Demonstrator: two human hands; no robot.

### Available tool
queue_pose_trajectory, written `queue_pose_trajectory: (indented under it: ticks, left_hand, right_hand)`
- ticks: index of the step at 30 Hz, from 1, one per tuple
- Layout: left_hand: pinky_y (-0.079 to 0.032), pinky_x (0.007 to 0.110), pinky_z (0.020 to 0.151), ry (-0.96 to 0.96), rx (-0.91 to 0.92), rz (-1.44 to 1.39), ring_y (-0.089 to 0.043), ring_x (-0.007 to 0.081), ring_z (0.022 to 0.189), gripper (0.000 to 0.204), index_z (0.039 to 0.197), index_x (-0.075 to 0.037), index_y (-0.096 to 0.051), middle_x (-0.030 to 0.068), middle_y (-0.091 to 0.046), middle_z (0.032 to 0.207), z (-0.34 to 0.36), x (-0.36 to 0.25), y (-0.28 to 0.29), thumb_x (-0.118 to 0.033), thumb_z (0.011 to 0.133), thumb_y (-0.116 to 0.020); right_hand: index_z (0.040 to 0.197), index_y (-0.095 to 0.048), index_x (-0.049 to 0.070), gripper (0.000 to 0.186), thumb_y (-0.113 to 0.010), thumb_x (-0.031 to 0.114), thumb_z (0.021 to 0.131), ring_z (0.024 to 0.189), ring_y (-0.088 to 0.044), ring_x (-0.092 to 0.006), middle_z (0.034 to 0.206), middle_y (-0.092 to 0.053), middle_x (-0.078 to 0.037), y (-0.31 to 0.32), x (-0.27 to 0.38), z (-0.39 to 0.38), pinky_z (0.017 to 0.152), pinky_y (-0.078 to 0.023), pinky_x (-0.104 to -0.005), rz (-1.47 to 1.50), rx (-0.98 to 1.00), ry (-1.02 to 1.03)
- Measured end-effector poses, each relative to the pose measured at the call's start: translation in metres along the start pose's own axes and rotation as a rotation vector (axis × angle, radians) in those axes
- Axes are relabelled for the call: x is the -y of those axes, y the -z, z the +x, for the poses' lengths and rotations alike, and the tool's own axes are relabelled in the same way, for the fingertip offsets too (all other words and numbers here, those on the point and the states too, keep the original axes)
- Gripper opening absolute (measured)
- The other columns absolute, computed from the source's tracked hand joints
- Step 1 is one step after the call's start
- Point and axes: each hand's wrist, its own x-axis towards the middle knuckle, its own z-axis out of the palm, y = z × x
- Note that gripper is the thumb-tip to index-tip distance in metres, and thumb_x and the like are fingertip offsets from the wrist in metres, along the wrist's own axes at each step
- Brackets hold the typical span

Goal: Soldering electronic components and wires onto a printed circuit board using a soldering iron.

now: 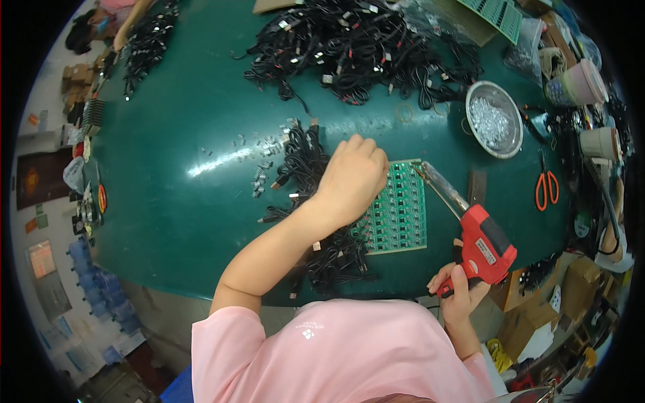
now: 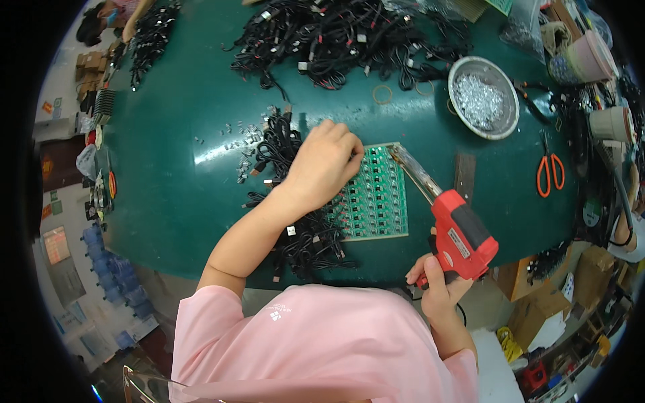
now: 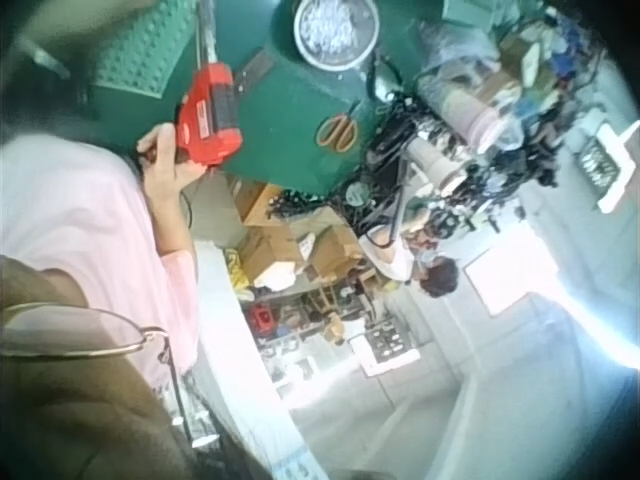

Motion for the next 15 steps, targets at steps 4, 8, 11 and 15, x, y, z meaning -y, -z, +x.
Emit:
queue_pose_trajectory:
  ticks: [4,8,11,15]
  left_hand:
    - [-0.04,0.037,0.072,-0.029,0.008,0.094,-0.051,0.0268,0.08,0.008,0.077,-0.004,-0.057,0.008,-0.054,0.077,-0.003,-0.003,-0.002,-0.007,0.074,-0.064]
    - [-0.04,0.038,0.076,-0.038,0.117,0.146,-0.053,0.0278,0.085,0.012,0.085,-0.004,-0.061,0.0104,-0.059,0.083,-0.009,-0.006,0.007,-0.011,0.076,-0.065]
    - [-0.041,0.039,0.079,0.0,-0.084,0.081,-0.054,0.0301,0.089,0.022,0.094,-0.003,-0.061,0.0118,-0.061,0.089,0.01,-0.006,0.042,-0.012,0.075,-0.068]
    - [-0.043,0.038,0.085,0.447,-0.609,0.21,-0.053,0.0301,0.097,0.049,0.108,0.002,-0.048,0.0149,-0.055,0.099,0.032,0.04,0.076,-0.015,0.071,-0.076]
  right_hand:
    - [0.123,-0.039,-0.012,0.041,-0.05,0.006,0.089,0.044,-0.053,-0.0156,0.068,-0.059,-0.014,0.001,-0.004,-0.003,0.043,-0.046,-0.0272,0.024,-0.074,-0.015]
    - [0.124,-0.039,-0.013,0.041,-0.05,0.006,0.089,0.042,-0.052,-0.0153,0.063,-0.058,-0.013,0.0,-0.003,-0.002,0.042,-0.045,-0.027,0.042,-0.058,0.01]
    - [0.123,-0.04,-0.013,0.04,-0.05,0.006,0.089,0.042,-0.052,-0.0153,0.065,-0.058,-0.014,0.003,-0.005,-0.003,0.041,-0.045,-0.027,0.041,-0.068,0.043]
    - [0.122,-0.041,-0.012,0.039,-0.05,0.01,0.092,0.041,-0.05,-0.0155,0.064,-0.056,-0.013,0.006,-0.008,-0.006,0.041,-0.045,-0.0282,0.008,-0.117,0.063]
